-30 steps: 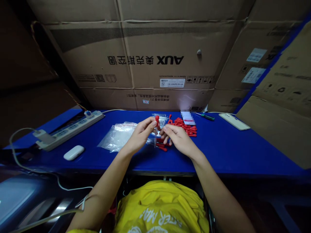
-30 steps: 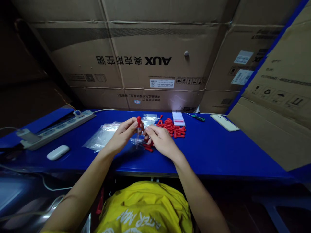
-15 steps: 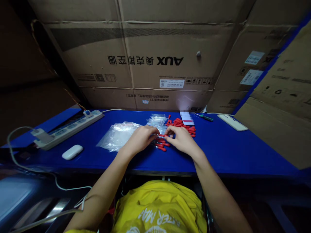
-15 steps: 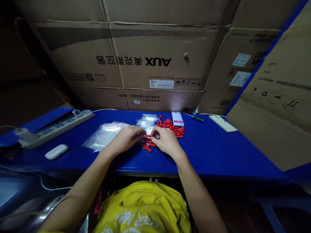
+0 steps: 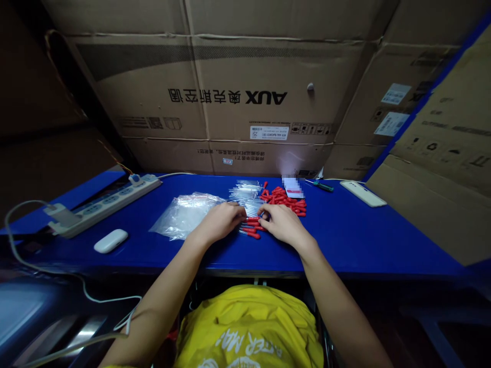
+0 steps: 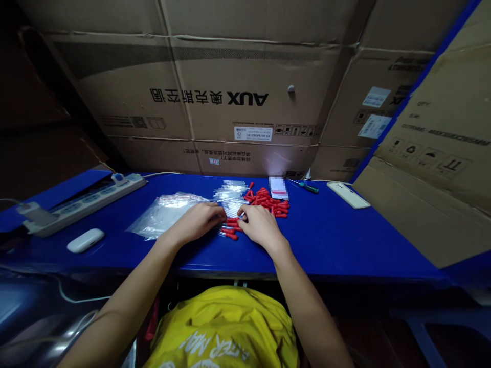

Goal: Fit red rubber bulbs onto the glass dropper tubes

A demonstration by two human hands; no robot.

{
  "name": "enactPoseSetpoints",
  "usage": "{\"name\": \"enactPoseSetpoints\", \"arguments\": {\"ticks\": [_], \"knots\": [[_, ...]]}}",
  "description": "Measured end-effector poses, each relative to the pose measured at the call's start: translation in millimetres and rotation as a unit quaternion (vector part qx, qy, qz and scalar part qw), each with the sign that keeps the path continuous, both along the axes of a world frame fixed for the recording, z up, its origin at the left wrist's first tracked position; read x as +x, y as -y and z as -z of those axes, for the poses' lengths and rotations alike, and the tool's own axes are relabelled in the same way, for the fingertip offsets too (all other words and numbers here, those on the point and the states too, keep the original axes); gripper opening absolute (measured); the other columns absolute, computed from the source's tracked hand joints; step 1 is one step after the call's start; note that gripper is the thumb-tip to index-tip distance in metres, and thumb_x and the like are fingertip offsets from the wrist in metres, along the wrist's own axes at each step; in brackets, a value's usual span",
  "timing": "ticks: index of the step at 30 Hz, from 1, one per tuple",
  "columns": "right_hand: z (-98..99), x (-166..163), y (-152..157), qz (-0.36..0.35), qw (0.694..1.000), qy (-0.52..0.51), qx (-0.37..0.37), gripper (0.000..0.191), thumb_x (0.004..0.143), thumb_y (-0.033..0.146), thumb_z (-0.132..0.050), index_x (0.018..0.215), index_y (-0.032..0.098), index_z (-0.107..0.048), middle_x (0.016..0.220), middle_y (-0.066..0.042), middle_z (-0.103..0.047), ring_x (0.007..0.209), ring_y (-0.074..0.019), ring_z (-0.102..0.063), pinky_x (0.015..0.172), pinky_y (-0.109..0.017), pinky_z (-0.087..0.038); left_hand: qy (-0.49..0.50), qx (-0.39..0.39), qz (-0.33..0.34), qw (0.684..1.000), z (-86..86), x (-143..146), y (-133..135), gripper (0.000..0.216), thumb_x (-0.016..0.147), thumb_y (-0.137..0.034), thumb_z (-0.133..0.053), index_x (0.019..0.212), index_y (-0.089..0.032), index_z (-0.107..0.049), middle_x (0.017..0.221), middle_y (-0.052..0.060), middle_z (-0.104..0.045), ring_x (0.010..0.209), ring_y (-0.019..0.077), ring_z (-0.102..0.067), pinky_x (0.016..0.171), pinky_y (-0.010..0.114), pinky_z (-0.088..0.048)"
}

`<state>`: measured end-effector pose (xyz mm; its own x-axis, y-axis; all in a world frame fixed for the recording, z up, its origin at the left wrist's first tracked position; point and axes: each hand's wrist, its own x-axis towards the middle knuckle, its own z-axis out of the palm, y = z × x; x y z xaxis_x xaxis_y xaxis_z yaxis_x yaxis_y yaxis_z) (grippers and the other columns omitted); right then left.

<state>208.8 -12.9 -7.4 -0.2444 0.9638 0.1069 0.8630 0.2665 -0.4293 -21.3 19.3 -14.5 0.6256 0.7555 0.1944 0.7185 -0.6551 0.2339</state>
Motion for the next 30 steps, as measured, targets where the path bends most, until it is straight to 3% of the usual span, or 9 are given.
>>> {"name": "enactPoseSetpoints", "arguments": {"ticks": [6,17,23,30], "knots": [[-1.4,1,1,0.016,0.997,0.07,-0.002,0.02,0.094,0.019,-0.07,0.112,0.025,-0.077,0.117,-0.005,-0.082,0.114,-0.0284,-0.073,0.086,-0.033,-0.046,-0.008,0.012,0.008,1.0,1.5,-2,-2,0.023,0.104,-0.02,-0.056,0.1,-0.021,-0.078,0.099,0.009,-0.077,0.09,0.0236,-0.073,0.079,0.031,-0.051],[-0.4,-8,2,0.058,0.99,0.127,0.016,0.018,0.1,0.02,-0.059,0.103,0.023,-0.076,0.112,-0.009,-0.082,0.106,-0.0302,-0.075,0.079,-0.034,-0.044,-0.008,0.014,-0.025,1.0,1.5,-1,0,0.022,0.106,-0.025,-0.055,0.102,-0.022,-0.076,0.102,0.009,-0.077,0.093,0.0245,-0.073,0.078,0.031,-0.052],[1.6,1,-1,0.071,0.994,0.073,0.039,0.011,0.09,0.018,-0.068,0.099,0.024,-0.073,0.098,-0.007,-0.082,0.095,-0.0279,-0.074,0.073,-0.031,-0.039,-0.003,0.012,-0.015,1.0,2.3,-1,-1,0.02,0.105,-0.021,-0.056,0.107,-0.022,-0.075,0.107,0.009,-0.075,0.097,0.0233,-0.072,0.083,0.03,-0.052],[4.4,13,-9,0.06,0.987,-0.105,0.108,0.009,0.085,0.015,-0.067,0.086,0.024,-0.069,0.082,0.0,-0.077,0.075,-0.0187,-0.068,0.072,-0.028,-0.043,-0.003,0.008,0.0,1.0,3.6,-1,-2,0.022,0.104,-0.017,-0.054,0.107,-0.02,-0.076,0.108,0.009,-0.074,0.098,0.0235,-0.071,0.087,0.032,-0.053]]}}
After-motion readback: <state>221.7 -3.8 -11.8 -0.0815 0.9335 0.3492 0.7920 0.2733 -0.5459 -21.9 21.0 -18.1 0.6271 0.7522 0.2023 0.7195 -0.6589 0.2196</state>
